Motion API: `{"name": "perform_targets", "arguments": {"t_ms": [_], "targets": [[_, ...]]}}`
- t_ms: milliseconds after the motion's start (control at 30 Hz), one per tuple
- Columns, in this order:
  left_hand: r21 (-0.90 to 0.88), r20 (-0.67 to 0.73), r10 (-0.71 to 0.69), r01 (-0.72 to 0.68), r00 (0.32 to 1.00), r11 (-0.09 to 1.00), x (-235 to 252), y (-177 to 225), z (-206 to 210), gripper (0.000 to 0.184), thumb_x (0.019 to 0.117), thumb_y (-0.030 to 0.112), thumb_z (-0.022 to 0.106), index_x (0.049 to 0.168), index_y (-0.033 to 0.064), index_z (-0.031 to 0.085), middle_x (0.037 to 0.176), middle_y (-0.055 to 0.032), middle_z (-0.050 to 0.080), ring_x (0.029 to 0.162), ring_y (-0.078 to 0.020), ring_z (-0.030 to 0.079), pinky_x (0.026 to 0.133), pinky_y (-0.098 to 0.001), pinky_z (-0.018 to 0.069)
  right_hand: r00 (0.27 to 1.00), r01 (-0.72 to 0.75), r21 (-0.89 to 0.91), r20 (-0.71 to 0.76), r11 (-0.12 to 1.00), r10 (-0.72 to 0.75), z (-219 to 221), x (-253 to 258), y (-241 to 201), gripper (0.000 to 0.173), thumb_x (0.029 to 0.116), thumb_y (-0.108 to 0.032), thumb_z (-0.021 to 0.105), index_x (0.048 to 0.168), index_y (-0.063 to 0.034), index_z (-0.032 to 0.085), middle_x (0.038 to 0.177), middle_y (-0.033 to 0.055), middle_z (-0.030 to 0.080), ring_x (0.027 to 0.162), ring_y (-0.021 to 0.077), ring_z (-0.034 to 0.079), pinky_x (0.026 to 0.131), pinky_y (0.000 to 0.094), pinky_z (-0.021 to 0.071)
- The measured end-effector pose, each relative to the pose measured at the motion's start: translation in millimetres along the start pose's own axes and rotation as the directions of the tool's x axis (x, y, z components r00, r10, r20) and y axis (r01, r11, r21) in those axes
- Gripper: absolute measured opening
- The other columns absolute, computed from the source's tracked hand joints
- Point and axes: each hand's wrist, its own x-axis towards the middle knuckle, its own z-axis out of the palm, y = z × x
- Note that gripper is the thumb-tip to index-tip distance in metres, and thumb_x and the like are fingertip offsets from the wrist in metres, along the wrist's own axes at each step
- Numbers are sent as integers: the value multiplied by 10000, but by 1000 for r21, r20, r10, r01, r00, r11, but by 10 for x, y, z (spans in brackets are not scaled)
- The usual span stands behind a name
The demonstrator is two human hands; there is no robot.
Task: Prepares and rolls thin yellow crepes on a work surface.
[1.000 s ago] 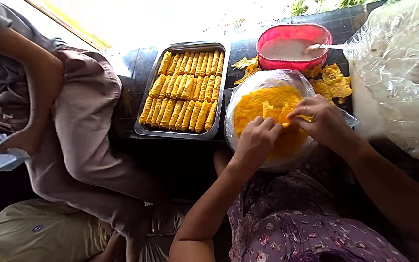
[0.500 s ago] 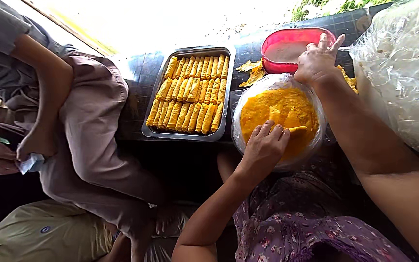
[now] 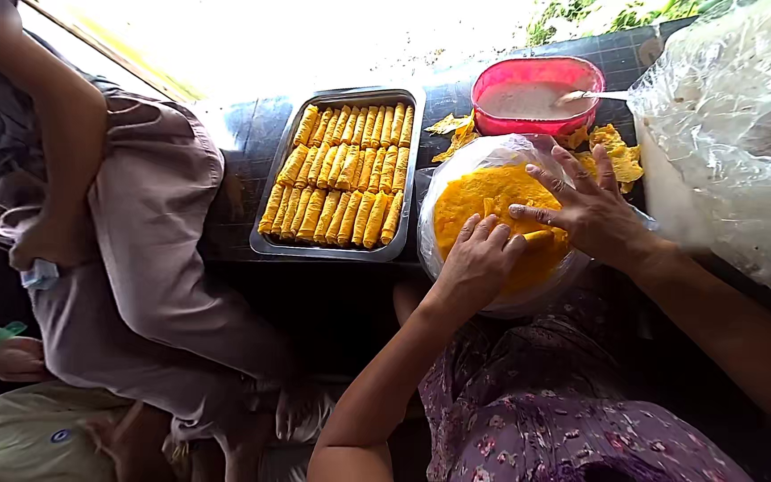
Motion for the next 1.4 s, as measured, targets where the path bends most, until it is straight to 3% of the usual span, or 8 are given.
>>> {"name": "perform_targets", "arguments": {"t_ms": [167,367,567,933,1067,1167,1300,1400], "targets": [[60,-27,-25,27,999,998,-17,46,-13,221,955,-11,584,1061,91,749,1046,-132,739,1219,-358,643,1117,-564,416,998,-59,-59,-12,996,59,-126,79,11,650,872,173,575,1366,-233,688,1599,173,436,1538,463,241,1164,791,85],[43,-68,-62,65,996,997,-41,56,54,222,949,-1,595,1067,92,757,1043,-142,740,1216,-407,634,1088,-604,432,997,64,1,36,998,-64,-60,19,8,666,864,134,619,1333,-332,707,1565,175,480,1518,484,274,1161,792,106],[9,-27,-53,53,998,999,-1,30,48,211,942,-3,597,1055,84,752,1058,-144,739,1195,-395,652,1080,-632,424,998,-1,-36,68,999,4,-148,273,-27,702,885,181,563,1394,-292,660,1575,206,455,1517,501,263,1154,793,105],[8,13,-63,63,998,998,8,34,16,220,944,-6,600,1073,88,752,1064,-147,733,1195,-384,652,1064,-619,439,995,-9,23,100,1000,6,-240,357,-35,499,870,181,580,1105,-196,807,1529,200,513,1505,493,300,1152,796,109],[25,18,-62,62,998,998,22,37,8,213,936,-9,603,1064,77,751,1066,-148,734,1178,-382,661,1060,-620,443,990,16,38,143,999,-21,-178,481,-153,611,890,144,591,1289,-297,732,1552,194,488,1496,500,314,1149,793,139],[14,29,-70,69,997,998,14,29,-2,228,937,-19,599,1083,67,752,1085,-153,735,1196,-383,655,1066,-630,436,981,-27,61,192,998,15,-139,519,-171,588,902,152,578,1266,-278,747,1550,189,494,1499,496,311,1153,789,120],[-5,38,-84,84,996,996,-10,16,-12,231,962,10,594,1117,84,749,1115,-144,734,1232,-366,641,1095,-624,415,990,-128,68,69,989,124,-212,357,-156,404,901,170,539,1137,-71,760,1432,214,593,1430,477,430,1161,721,235],[-28,22,-81,81,996,996,-14,6,-24,216,976,37,597,1116,87,753,1111,-136,736,1228,-351,646,1104,-623,407,987,-101,146,-109,984,117,-184,74,-323,223,844,72,544,969,18,720,1089,216,714,1138,443,634,950,612,462]]}}
